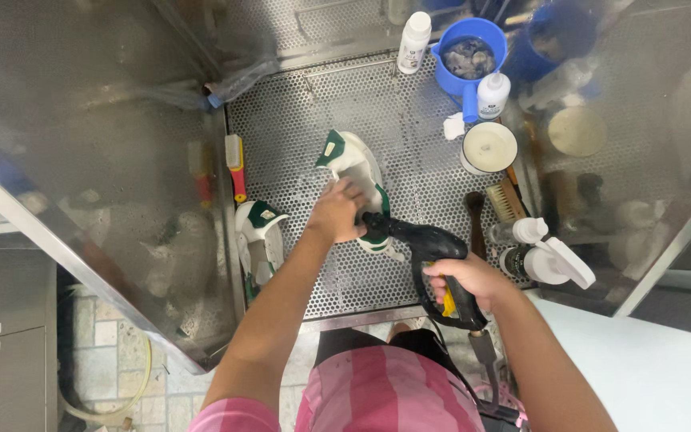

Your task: The person cleans a pair of black canvas shoes and a pair of white sneakers with green accents using a handheld pressure washer and a brush. They scrub the shoes on a metal grate, rinse them, and place them into a sink.

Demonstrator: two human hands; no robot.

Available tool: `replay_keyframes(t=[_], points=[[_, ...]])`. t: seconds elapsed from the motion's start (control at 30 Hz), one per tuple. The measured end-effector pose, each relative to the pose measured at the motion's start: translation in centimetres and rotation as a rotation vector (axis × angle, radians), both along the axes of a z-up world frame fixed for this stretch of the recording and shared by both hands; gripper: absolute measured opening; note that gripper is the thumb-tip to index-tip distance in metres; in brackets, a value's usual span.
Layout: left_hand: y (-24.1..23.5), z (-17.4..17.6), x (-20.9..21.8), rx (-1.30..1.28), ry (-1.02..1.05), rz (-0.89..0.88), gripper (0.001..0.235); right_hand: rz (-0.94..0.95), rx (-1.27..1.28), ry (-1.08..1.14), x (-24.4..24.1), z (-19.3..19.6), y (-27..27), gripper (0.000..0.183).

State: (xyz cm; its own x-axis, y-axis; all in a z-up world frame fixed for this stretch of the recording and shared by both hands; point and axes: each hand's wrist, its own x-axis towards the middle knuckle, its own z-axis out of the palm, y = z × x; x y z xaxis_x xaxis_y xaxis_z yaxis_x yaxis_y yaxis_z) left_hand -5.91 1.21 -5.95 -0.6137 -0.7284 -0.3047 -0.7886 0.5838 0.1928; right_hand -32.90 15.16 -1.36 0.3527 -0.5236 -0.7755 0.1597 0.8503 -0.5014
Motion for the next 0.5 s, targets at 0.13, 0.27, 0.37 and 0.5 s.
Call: replay_keyframes(t=[0.13, 0.27, 0.37, 0.5], points=[[0.0, 0.2, -0.4, 0.001, 0.070, 0.027, 0.078, -0.040, -0.010, 0.013, 0.4, 0.6, 0.0, 0.017], [0.2, -0.1, 0.1, -0.019, 0.156, 0.083, 0.087, -0.012, -0.019, 0.044, -0.2, 1.0, 0.0, 0.010], [0.1, -0.7, 0.3, -0.015, 0.150, 0.084, 0.087, 0.000, -0.051, 0.057, -0.5, 1.0, 0.0, 0.012], [0.1, -1.1, 0.3, -0.050, 0.156, 0.090, 0.093, -0.042, -0.067, 0.018, -0.7, 0.9, -0.2, 0.014]])
